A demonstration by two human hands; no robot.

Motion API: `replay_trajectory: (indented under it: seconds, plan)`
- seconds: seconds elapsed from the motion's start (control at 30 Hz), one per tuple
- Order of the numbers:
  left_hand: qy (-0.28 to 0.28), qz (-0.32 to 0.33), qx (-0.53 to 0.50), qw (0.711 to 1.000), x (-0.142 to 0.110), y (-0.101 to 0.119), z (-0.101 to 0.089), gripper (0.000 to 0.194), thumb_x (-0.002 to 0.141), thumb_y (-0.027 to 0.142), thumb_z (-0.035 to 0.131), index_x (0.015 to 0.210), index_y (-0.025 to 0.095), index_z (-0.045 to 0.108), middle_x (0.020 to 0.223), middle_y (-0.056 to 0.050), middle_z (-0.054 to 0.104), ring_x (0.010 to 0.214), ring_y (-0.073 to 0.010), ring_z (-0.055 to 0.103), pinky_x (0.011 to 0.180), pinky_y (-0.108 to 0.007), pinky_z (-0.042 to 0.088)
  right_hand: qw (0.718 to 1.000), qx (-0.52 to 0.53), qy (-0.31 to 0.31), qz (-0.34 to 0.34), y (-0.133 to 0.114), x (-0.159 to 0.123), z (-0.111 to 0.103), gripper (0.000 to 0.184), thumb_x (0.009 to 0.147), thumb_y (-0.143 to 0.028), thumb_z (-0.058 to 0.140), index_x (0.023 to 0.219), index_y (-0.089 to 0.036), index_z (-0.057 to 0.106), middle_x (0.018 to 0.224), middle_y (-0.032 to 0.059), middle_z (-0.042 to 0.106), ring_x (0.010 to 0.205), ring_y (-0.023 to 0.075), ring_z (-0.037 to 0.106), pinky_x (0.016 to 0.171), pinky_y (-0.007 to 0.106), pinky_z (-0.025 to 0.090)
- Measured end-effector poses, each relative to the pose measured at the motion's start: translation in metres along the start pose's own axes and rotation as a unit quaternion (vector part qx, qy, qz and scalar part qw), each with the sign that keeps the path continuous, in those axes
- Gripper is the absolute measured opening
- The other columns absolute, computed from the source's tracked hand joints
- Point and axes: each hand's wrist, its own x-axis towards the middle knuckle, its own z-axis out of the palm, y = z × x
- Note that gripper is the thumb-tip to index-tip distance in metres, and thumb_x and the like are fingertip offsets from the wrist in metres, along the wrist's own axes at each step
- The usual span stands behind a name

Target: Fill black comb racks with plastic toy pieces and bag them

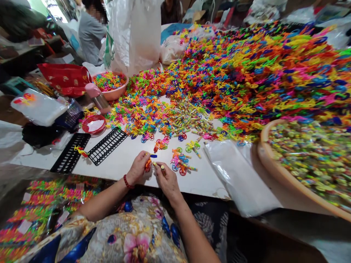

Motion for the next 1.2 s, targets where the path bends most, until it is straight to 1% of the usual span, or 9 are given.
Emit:
replay_trajectory:
  seconds: [0.2,0.3,0.4,0.57,0.67,0.83,1.0,1.1,1.2]
  plan:
    - [-0.056,0.008,0.037,0.998,-0.004,0.003,0.004,0.051,0.077,0.068,0.062,0.081,0.021,0.044,0.048,0.01,0.045,0.039,-0.0051,0.035,0.04,-0.018,0.026,0.997,0.062,0.017,0.031,-0.001,0.0,0.003,0.046,0.077,-0.063,0.067,0.091,-0.02,0.07,0.066,-0.0022,0.056,0.052,0.01,0.041,0.046,0.023,0.031]
    - [-0.058,0.023,0.061,0.996,-0.006,0.001,0.003,0.048,0.08,0.066,0.06,0.08,0.02,0.045,0.05,0.01,0.044,0.041,-0.0055,0.036,0.042,-0.018,0.028,0.994,0.092,0.021,0.055,0.001,-0.001,0.003,0.048,0.073,-0.065,0.069,0.087,-0.019,0.068,0.064,-0.0031,0.055,0.048,0.0082,0.036,0.043,0.023,0.026]
    - [-0.051,0.042,0.089,0.994,-0.005,-0.005,0.002,0.043,0.083,0.062,0.059,0.082,0.02,0.047,0.052,0.009,0.044,0.043,-0.0058,0.036,0.044,-0.018,0.03,0.988,0.123,0.013,0.087,0.005,-0.001,0.002,0.046,0.073,-0.064,0.07,0.078,-0.019,0.062,0.059,-0.0048,0.051,0.044,0.0065,0.031,0.041,0.022,0.022]
    - [-0.038,0.048,0.111,0.992,-0.002,-0.011,0.001,0.039,0.086,0.057,0.058,0.082,0.02,0.048,0.054,0.009,0.044,0.044,-0.0061,0.036,0.044,-0.018,0.03,0.983,0.146,-0.005,0.11,0.009,-0.002,-0.002,0.046,0.074,-0.063,0.071,0.075,-0.018,0.058,0.055,-0.0061,0.047,0.043,0.0059,0.032,0.041,0.02,0.021]
    - [-0.044,0.041,0.12,0.991,-0.003,-0.011,0.001,0.039,0.086,0.058,0.058,0.082,0.021,0.049,0.053,0.009,0.045,0.043,-0.0064,0.036,0.044,-0.018,0.03,0.983,0.144,-0.009,0.114,0.006,-0.001,-0.005,0.049,0.071,-0.064,0.072,0.07,-0.018,0.056,0.053,-0.0062,0.046,0.042,0.0049,0.029,0.04,0.02,0.019]
    - [-0.052,0.039,0.113,0.991,-0.003,-0.012,0.003,0.042,0.085,0.061,0.058,0.081,0.021,0.048,0.054,0.008,0.046,0.043,-0.0069,0.036,0.044,-0.019,0.03,0.966,0.196,-0.015,0.169,-0.002,0.001,-0.008,0.053,0.061,-0.064,0.078,0.073,-0.019,0.054,0.05,-0.0088,0.043,0.039,0.0032,0.025,0.037,0.018,0.017]
    - [-0.043,0.04,0.125,0.99,-0.001,-0.012,0.006,0.038,0.085,0.057,0.06,0.08,0.021,0.048,0.054,0.008,0.046,0.045,-0.0074,0.036,0.046,-0.02,0.03,0.957,0.222,-0.012,0.185,-0.007,0.001,-0.008,0.052,0.06,-0.062,0.079,0.07,-0.02,0.05,0.049,-0.0102,0.039,0.037,0.0025,0.022,0.036,0.018,0.015]
    - [-0.037,0.049,0.154,0.986,-0.001,-0.01,0.007,0.035,0.086,0.053,0.06,0.079,0.022,0.048,0.054,0.007,0.046,0.047,-0.0087,0.038,0.048,-0.021,0.031,0.96,0.209,-0.021,0.184,-0.006,0.001,-0.009,0.053,0.06,-0.064,0.079,0.069,-0.02,0.05,0.048,-0.0109,0.036,0.038,0.0027,0.021,0.037,0.018,0.016]
    - [-0.032,0.059,0.195,0.978,-0.001,-0.009,0.008,0.031,0.089,0.05,0.058,0.079,0.022,0.048,0.053,0.007,0.045,0.048,-0.0101,0.039,0.05,-0.022,0.031,0.973,0.158,-0.022,0.165,-0.001,0.001,-0.01,0.054,0.063,-0.069,0.074,0.069,-0.02,0.053,0.048,-0.0093,0.037,0.039,0.0047,0.023,0.038,0.02,0.018]
